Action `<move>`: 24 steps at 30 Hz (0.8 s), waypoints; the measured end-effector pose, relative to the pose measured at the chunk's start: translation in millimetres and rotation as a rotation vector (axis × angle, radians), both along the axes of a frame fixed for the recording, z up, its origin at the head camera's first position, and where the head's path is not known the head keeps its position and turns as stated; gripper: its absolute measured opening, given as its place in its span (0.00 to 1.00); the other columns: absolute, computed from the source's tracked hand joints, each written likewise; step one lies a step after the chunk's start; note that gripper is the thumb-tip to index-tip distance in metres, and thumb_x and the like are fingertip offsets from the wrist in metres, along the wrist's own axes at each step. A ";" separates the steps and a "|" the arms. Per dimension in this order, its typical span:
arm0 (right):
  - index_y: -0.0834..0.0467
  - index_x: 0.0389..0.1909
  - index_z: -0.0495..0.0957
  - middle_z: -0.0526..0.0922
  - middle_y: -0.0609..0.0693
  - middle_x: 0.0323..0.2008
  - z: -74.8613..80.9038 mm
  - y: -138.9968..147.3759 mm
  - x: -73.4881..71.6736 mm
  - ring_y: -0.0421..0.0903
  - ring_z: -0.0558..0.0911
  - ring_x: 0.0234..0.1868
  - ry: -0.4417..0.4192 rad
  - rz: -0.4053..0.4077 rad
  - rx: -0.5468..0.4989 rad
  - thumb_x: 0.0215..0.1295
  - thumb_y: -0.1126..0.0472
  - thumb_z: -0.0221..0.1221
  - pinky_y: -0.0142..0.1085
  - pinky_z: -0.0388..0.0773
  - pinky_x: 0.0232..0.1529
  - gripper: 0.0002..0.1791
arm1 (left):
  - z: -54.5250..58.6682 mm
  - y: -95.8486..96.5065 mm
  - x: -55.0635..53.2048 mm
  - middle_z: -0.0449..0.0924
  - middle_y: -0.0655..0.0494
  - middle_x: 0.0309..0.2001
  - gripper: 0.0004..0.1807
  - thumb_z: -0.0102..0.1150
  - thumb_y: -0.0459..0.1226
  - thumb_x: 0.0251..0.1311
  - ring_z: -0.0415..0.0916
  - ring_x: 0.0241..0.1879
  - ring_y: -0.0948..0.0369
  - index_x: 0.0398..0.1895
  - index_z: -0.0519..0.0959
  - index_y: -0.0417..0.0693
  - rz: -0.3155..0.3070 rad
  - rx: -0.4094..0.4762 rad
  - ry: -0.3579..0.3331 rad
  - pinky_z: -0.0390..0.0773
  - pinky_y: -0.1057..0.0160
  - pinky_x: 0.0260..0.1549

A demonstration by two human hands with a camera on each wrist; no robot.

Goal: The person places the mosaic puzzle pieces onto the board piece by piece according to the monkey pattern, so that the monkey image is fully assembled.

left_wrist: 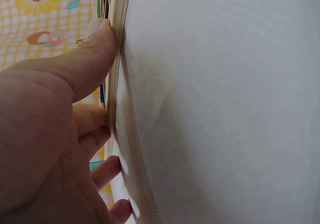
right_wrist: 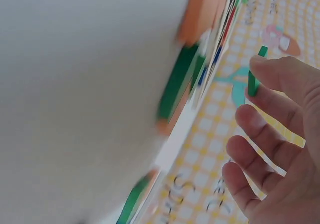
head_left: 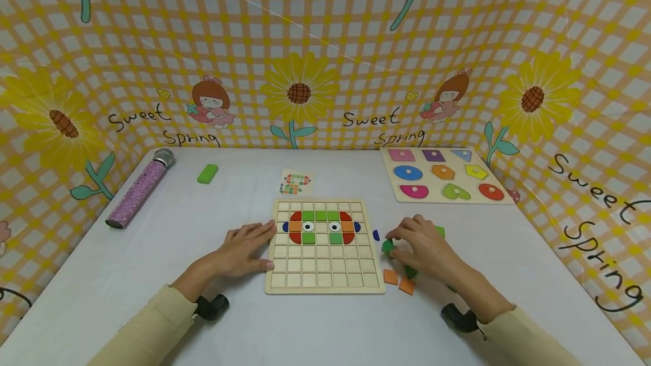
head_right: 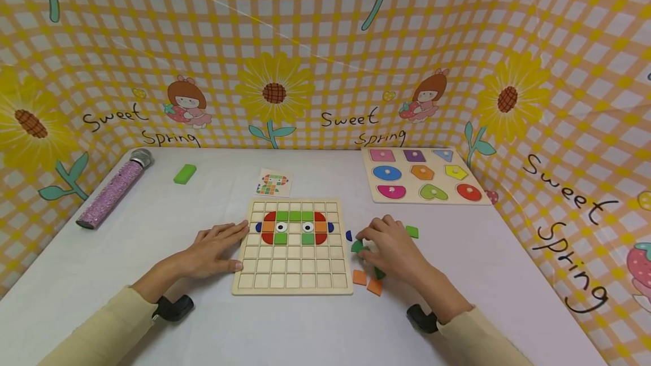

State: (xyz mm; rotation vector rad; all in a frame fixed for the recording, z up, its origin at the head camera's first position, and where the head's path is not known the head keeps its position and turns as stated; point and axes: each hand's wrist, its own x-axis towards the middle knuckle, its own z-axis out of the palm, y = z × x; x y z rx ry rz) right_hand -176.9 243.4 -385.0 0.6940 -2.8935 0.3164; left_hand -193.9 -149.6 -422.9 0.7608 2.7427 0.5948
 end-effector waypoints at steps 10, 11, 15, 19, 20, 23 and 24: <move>0.52 0.41 0.84 0.79 0.46 0.36 0.0 -59.2 -18.0 0.41 0.66 0.39 -0.047 0.119 -0.076 0.53 0.55 0.67 0.37 0.65 0.41 0.13 | -0.4 -1.0 0.1 0.48 0.50 0.75 0.43 0.58 0.52 0.59 0.46 0.72 0.45 0.73 0.53 0.46 -0.010 0.016 -0.001 0.52 0.39 0.60; 0.52 0.41 0.84 0.79 0.46 0.36 0.0 -64.7 -18.9 0.41 0.66 0.40 -0.053 0.128 -0.073 0.53 0.54 0.68 0.36 0.65 0.41 0.13 | -0.4 -0.9 0.0 0.48 0.51 0.76 0.43 0.58 0.52 0.59 0.46 0.72 0.45 0.73 0.53 0.46 -0.009 0.016 -0.002 0.51 0.39 0.61; 0.51 0.40 0.85 0.78 0.46 0.34 -2.2 -84.3 -22.3 0.40 0.66 0.38 -0.043 0.191 -0.059 0.52 0.53 0.68 0.35 0.64 0.40 0.14 | -0.5 -0.3 -0.2 0.48 0.51 0.76 0.43 0.58 0.52 0.59 0.46 0.72 0.45 0.73 0.53 0.46 -0.003 0.013 -0.007 0.51 0.40 0.61; 0.50 0.39 0.85 0.79 0.46 0.33 -6.2 -101.1 -26.2 0.40 0.67 0.38 -0.019 0.246 -0.040 0.52 0.51 0.68 0.34 0.65 0.39 0.13 | -0.4 0.1 -0.1 0.48 0.52 0.76 0.43 0.58 0.52 0.59 0.46 0.72 0.45 0.73 0.53 0.46 0.002 0.008 -0.009 0.51 0.40 0.61; 0.49 0.39 0.85 0.79 0.45 0.34 -7.2 -104.7 -27.0 0.40 0.67 0.38 -0.025 0.248 -0.037 0.52 0.51 0.68 0.34 0.66 0.39 0.13 | -0.4 0.1 -0.1 0.48 0.52 0.76 0.43 0.58 0.52 0.59 0.46 0.72 0.45 0.73 0.53 0.47 0.002 0.007 -0.010 0.51 0.40 0.61; 0.48 0.39 0.86 0.80 0.45 0.35 -8.0 -113.4 -28.0 0.40 0.67 0.37 -0.059 0.240 -0.033 0.52 0.49 0.68 0.33 0.65 0.39 0.13 | 0.0 -0.4 0.1 0.48 0.52 0.76 0.43 0.58 0.52 0.59 0.46 0.72 0.46 0.73 0.53 0.47 0.005 0.004 -0.009 0.51 0.40 0.61; 0.48 0.39 0.86 0.80 0.44 0.35 -7.6 -115.7 -27.5 0.40 0.67 0.37 -0.073 0.233 -0.030 0.52 0.49 0.68 0.33 0.65 0.38 0.13 | 0.2 -0.7 0.2 0.48 0.52 0.76 0.43 0.58 0.52 0.59 0.46 0.72 0.46 0.73 0.53 0.47 0.006 0.005 -0.009 0.51 0.40 0.61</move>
